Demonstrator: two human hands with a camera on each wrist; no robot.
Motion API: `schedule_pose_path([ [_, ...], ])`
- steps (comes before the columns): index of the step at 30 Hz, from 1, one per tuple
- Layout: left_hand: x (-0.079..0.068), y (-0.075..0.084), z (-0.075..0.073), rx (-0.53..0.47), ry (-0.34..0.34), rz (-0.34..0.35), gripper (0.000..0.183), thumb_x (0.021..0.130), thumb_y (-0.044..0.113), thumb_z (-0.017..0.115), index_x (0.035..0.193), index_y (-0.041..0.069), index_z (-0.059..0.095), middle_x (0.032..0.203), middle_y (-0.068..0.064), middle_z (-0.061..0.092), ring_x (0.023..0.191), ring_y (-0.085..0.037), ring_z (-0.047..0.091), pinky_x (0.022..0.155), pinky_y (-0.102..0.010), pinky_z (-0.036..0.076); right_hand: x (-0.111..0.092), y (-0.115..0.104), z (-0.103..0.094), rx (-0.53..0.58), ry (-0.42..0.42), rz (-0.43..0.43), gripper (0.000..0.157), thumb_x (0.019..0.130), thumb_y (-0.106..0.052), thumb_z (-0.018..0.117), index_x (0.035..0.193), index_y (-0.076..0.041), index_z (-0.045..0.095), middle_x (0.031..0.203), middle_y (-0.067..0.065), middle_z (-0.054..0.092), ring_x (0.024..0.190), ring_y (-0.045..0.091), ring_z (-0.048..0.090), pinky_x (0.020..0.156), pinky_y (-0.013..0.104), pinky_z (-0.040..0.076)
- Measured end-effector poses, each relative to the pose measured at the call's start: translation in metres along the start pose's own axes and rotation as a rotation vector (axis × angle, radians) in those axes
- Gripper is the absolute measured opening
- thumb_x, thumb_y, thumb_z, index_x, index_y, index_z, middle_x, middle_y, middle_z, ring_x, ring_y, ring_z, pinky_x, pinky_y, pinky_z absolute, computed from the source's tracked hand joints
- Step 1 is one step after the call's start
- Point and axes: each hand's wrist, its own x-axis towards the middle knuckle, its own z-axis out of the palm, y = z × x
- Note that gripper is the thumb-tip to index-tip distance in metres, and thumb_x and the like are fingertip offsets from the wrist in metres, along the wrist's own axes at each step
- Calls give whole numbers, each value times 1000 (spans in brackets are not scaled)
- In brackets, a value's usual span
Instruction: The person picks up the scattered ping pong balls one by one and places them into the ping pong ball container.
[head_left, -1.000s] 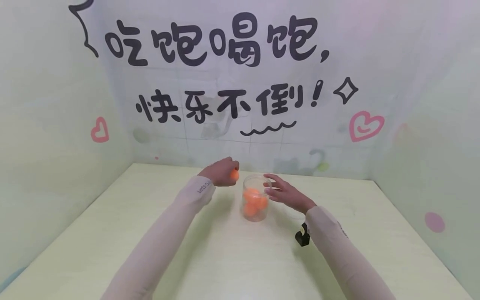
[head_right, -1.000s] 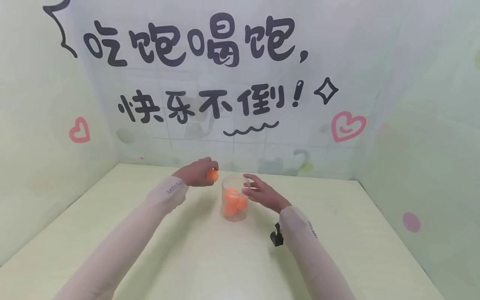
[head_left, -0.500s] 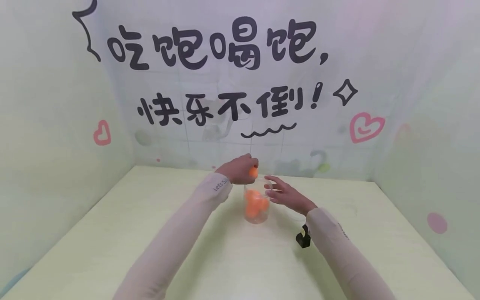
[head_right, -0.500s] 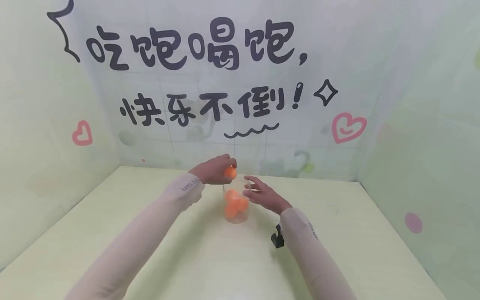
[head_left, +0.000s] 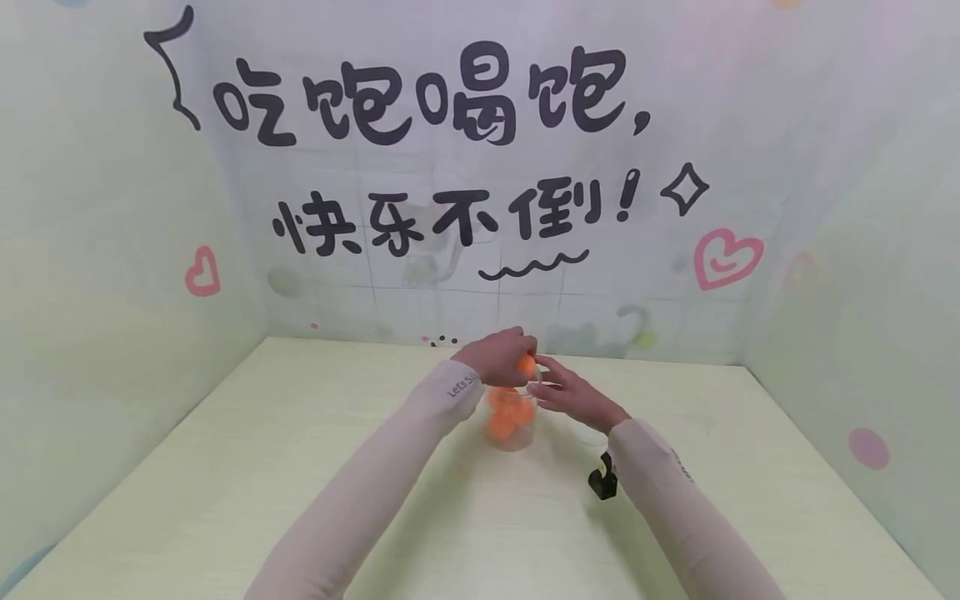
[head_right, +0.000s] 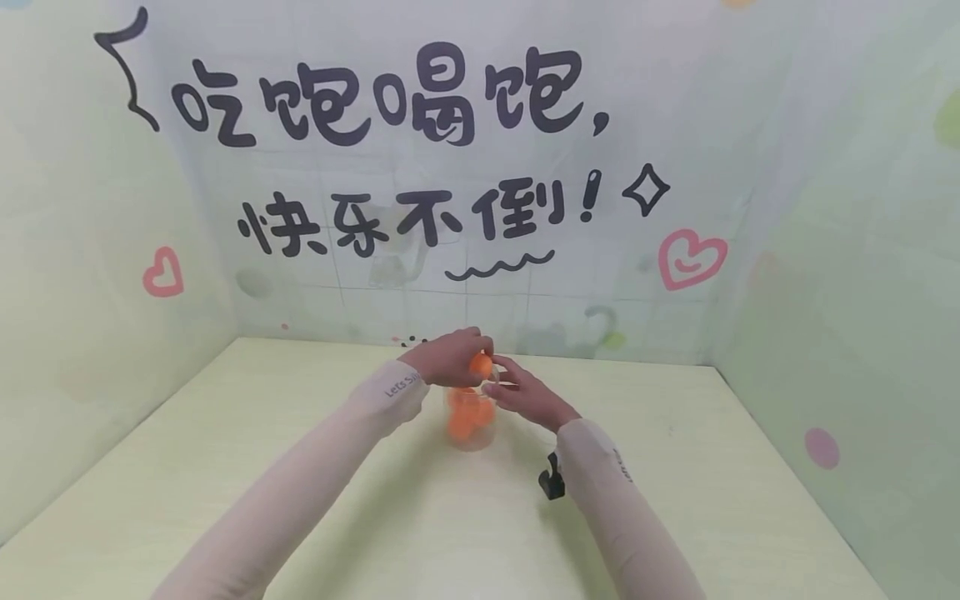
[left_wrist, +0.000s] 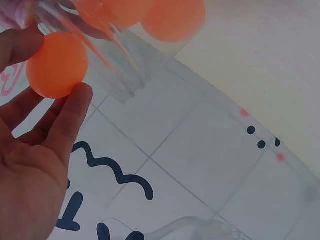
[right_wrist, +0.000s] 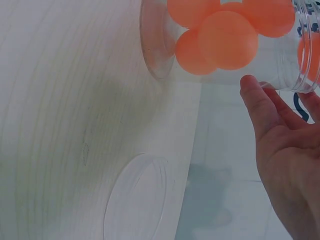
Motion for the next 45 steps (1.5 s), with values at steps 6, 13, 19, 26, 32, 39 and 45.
schedule_pose_path([
  [6,-1,0,0,-11,-22,-16,24,78,20,64,101,17,58,89,1,50,77,-13,51,66,-23,43,1,1,1,-3,-5,8,67,87,-33,55,142,-19,19,140,16,30,122,29,42,95,37,38],
  [13,-1,1,1,-24,-51,-47,29,77,23,66,105,18,58,93,1,52,78,-13,51,65,-25,44,1,3,-1,-15,-19,-13,67,87,-37,55,141,-22,20,139,16,33,121,28,43,95,38,38],
  [19,-2,1,2,-21,-63,-58,34,76,22,67,107,16,58,98,-3,54,78,-14,50,67,-26,44,0,4,-2,-8,-19,-51,63,88,-35,54,141,-25,22,137,14,36,122,25,41,96,39,37],
  [26,-1,-3,4,-7,-38,-42,32,75,21,66,105,15,58,90,1,50,76,-14,50,65,-26,43,1,6,-2,20,-31,-65,61,88,-32,54,140,-25,23,137,14,36,123,26,40,97,40,37],
  [32,-4,-9,2,1,-39,-52,31,78,23,64,107,14,58,93,0,51,76,-14,51,65,-26,43,1,3,-1,1,-33,-56,61,88,-33,53,140,-22,23,138,15,35,123,27,41,96,40,37],
  [39,-12,-25,0,-3,-26,-95,29,79,25,60,106,14,57,92,0,50,75,-14,51,63,-27,43,0,1,0,-12,-27,-44,63,88,-34,54,140,-21,23,138,17,35,122,28,41,96,41,36],
  [45,-21,-37,-1,-6,-27,-109,31,79,23,59,108,12,56,98,-4,51,77,-14,50,67,-28,43,1,1,0,-8,-31,-61,61,89,-31,52,140,-18,22,138,19,35,123,30,40,97,42,36],
])
